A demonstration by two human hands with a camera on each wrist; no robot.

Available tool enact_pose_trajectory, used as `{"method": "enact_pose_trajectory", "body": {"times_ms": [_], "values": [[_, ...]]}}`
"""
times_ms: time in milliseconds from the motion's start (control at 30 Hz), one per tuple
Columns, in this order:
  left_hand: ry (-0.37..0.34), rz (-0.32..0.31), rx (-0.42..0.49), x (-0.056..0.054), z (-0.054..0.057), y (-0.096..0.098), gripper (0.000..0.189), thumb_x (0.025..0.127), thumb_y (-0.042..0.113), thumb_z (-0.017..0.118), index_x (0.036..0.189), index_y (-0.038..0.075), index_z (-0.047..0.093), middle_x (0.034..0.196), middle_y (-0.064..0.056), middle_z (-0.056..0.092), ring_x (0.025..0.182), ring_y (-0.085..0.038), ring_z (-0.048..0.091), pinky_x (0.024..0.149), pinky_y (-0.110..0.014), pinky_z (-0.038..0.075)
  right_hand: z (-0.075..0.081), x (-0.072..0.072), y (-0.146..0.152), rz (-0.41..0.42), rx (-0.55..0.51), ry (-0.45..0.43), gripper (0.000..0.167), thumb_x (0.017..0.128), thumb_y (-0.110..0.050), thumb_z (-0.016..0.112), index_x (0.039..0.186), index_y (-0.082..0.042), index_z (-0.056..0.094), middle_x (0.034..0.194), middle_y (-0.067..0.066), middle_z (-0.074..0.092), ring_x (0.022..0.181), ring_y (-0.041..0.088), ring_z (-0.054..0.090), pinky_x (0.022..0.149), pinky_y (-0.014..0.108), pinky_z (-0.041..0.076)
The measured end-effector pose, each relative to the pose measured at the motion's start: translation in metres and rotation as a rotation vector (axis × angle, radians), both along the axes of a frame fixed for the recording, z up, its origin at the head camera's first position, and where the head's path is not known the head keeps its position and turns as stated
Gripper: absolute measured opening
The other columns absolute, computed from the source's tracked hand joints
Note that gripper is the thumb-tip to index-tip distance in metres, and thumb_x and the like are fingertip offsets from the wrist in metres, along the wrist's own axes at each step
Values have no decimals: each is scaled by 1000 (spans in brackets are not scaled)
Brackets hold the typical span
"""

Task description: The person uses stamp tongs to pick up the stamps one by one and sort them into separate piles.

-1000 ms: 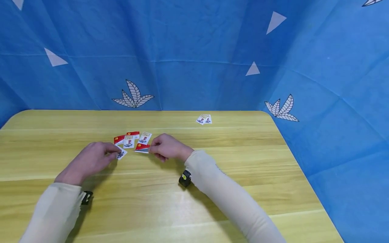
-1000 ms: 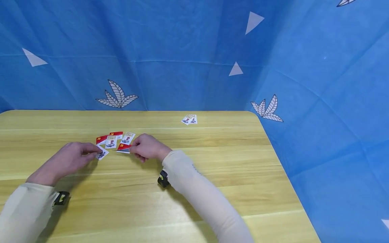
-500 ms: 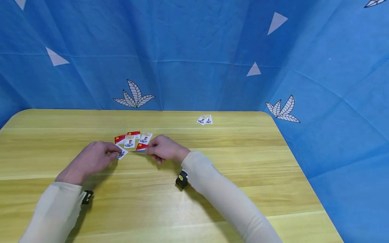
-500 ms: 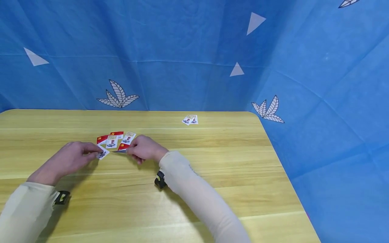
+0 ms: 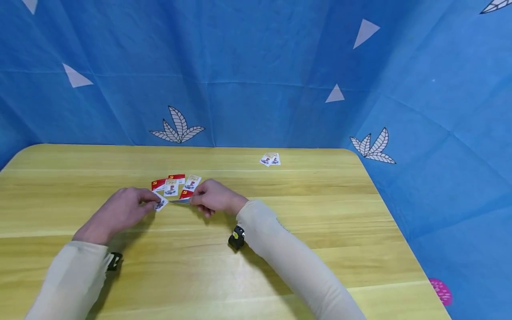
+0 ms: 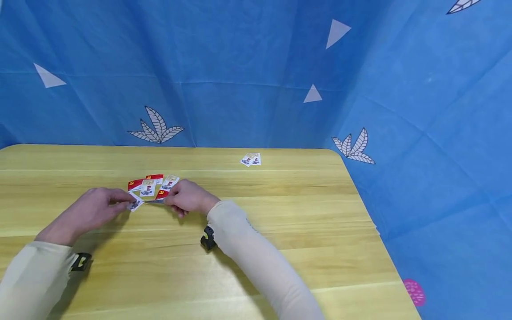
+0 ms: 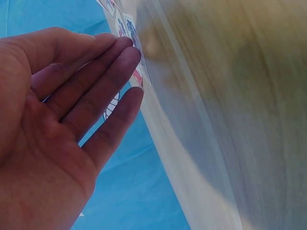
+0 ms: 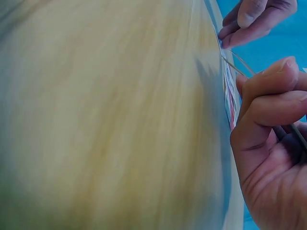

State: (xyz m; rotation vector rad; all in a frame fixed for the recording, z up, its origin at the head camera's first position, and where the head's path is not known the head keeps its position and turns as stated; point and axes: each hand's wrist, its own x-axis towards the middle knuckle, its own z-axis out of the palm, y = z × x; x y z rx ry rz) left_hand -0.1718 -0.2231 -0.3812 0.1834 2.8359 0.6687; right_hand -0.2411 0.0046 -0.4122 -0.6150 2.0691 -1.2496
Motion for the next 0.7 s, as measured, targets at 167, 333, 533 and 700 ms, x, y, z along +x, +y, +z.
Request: {"method": "enact_pose_trajectory", "body": {"times_ms": [167,333,533,700], "values": [[-2,6,3,1,0,0,30,94,13,65,120,-2,68,123,-29,58,92,-33,51,58,-33,39,-3,0,-2,8,-19,2,23,98,-10,57,78,1,62,58,6,54,43,15,50,44,24,42],[-10,10,-1,-1,-1,-1,31,94,14,65,121,-2,68,124,-30,56,94,-35,51,61,-34,40,-3,-1,-2,16,-27,13,23,98,-9,56,79,1,61,59,6,55,43,16,51,44,24,42],[34,-58,-11,1,-4,1,30,94,14,65,119,-2,69,124,-27,58,104,-41,52,82,-53,48,-3,-1,-3,9,-7,10,21,98,-8,56,80,0,62,59,6,54,44,16,51,44,24,43],[120,-161,-31,1,-8,3,25,90,11,68,109,-4,72,119,-23,59,109,-43,53,95,-62,41,-1,1,-4,5,-5,-3,20,98,-8,56,82,1,61,60,6,54,44,16,51,44,23,43]]}}
